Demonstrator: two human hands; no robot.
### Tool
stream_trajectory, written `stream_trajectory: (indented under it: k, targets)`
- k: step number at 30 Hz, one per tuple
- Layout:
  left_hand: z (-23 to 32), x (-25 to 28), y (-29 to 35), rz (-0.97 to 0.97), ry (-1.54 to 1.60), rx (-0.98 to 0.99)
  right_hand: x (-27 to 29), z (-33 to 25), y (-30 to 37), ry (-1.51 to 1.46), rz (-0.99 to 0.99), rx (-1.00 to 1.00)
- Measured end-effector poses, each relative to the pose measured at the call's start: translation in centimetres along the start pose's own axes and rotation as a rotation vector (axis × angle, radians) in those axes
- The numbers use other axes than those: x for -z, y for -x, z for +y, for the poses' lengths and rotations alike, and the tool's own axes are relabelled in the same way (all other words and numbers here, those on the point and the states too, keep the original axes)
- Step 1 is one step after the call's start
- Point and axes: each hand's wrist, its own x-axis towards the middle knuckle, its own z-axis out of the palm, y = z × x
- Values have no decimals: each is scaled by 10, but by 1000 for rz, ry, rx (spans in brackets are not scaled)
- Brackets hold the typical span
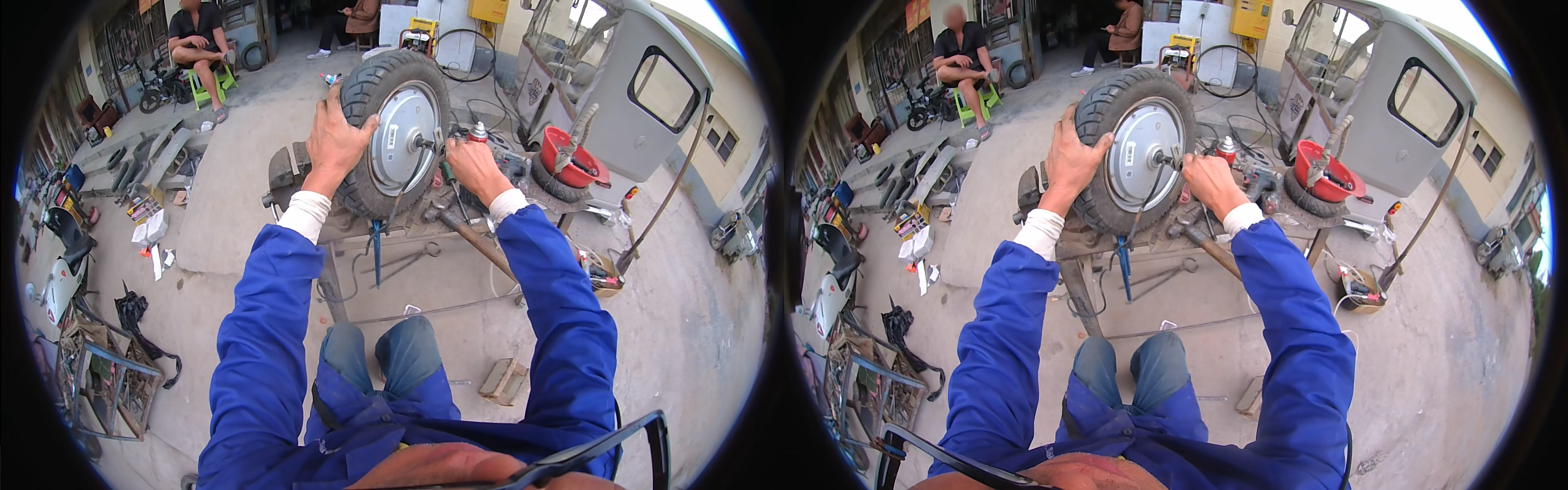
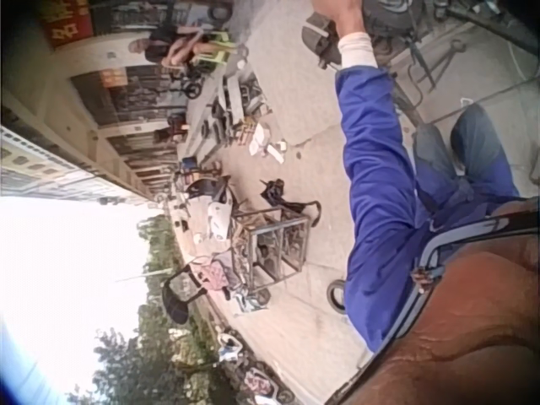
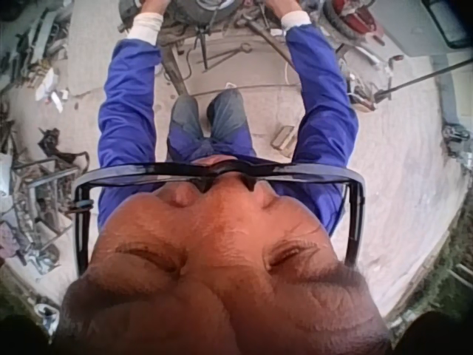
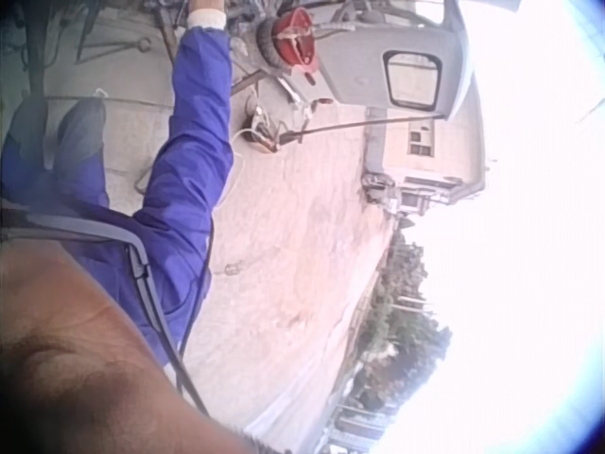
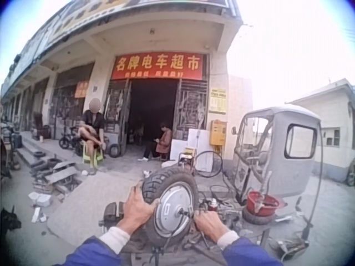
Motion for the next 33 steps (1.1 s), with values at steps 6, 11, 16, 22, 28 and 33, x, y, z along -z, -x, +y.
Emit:
stream_trajectory:
  k: [6,11,16,22,28,33]
  targets:
    - [-4,-5,-1,17,-9,-27,29,23,-21,-812,-403,-354]
    - [-1,-1,-1,9,-20,-12,37,25,-21,-1109,-593,-456]
    - [0,-3,0,7,-11,-10,-3,6,2,-52,131,69]
    - [3,-5,-1,6,-4,-5,-2,27,-10,-708,-103,-329]
    - [-4,-2,0,8,-17,-2,11,-5,2,-502,80,-172]
    - [1,-4,0,18,-4,-5,-14,4,11,-706,163,-340]
